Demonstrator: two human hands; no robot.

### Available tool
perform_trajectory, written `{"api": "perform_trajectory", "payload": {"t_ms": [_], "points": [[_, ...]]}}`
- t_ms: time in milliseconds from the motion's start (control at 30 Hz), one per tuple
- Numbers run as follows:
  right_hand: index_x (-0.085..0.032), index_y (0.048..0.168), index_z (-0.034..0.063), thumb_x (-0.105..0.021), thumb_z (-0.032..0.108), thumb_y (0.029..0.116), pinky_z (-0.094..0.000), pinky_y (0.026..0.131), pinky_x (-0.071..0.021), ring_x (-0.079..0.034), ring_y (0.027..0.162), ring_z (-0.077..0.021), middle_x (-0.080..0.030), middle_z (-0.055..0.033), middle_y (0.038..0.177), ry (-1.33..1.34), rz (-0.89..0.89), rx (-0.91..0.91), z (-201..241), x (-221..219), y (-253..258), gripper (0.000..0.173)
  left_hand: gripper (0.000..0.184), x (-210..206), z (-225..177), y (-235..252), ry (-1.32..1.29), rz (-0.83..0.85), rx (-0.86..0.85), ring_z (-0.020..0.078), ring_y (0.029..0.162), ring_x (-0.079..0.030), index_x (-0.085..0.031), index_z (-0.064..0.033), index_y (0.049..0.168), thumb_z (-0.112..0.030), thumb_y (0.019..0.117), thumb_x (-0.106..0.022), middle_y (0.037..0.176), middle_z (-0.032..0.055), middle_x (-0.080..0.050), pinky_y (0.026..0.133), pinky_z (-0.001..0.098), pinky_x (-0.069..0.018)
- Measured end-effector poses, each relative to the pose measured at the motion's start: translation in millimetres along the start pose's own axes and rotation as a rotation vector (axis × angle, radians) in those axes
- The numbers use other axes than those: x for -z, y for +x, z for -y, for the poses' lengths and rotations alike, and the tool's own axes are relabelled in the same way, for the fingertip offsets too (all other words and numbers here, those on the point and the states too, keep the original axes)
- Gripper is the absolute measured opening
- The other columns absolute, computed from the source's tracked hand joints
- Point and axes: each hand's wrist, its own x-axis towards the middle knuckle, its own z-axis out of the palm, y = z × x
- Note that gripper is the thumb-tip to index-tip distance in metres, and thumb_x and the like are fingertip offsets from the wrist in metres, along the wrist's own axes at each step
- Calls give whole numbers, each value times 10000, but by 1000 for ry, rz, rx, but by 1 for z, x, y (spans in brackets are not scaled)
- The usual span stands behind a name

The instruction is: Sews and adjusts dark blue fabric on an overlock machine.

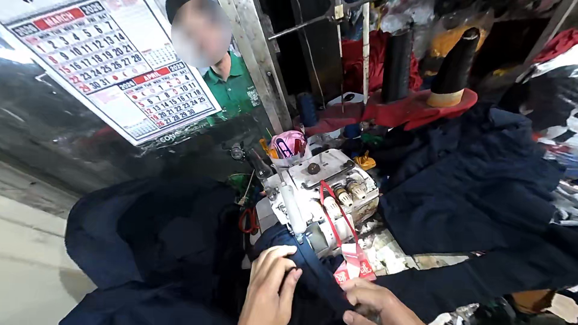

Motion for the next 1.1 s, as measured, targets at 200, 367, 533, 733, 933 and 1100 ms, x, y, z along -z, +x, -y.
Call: {"api": "perform_trajectory", "payload": {"t_ms": [200, 367, 533, 733, 933, 1100], "points": [[-690, 1095, 64, -587, 260, 1058, -374, 721, -645, -733, 802, -169, -748, -39, 969, 231, 147, -25, -3, 2, 61, 225, 300, 40, 45, 49, 19, 97, 64, 115, 1053, -677, -754, -192, 1002, -441, 1015, -588, 1087, -48, -730, 918, 414, -577], [-702, 1104, 19, -637, 210, 1034, -368, 694, -648, -740, 795, -184, -750, -76, 962, 301, 314, 36, 0, 20, 95, 214, 269, 124, 8, 90, -138, 422, -84, 120, 978, -711, -727, -259, 825, -508, 927, -717, 822, -120, -707, 1117, 492, -495], [-705, 1053, 21, -659, 231, 1021, -351, 683, -625, -716, 744, -162, -736, -71, 879, 269, 359, 45, -7, 21, 95, 218, 330, 120, 16, 90, -80, 461, -47, 124, 1049, -702, -706, -303, 748, -600, 893, -710, 794, -150, -701, 1108, 467, -499], [-710, 1093, 34, -657, 229, 1023, -356, 679, -646, -741, 770, -167, -758, -61, 933, 263, 325, 19, -6, 23, 96, 213, 349, 109, 21, 88, -42, 435, -24, 104, 1038, -692, -705, -318, 749, -629, 904, -676, 795, -162, -692, 1084, 445, -508], [-694, 1163, 72, -612, 234, 1049, -365, 649, -663, -762, 796, -177, -770, -38, 1011, 243, 260, -37, -1, 17, 94, 214, 319, 104, 35, 74, -41, 395, -22, 92, 1021, -691, -732, -318, 794, -598, 929, -660, 818, -166, -702, 1104, 455, -488], [-520, 1461, 134, -564, 321, 1046, -476, 733, -614, -727, 761, -219, -744, -69, 917, -201, 238, -67, 18, -17, 97, 457, 375, 90, 78, 21, -131, 268, 148, 155, 1045, -670, -768, -136, 936, -484, 980, -633, 1009, 15, -734, 962, 406, -536]]}}
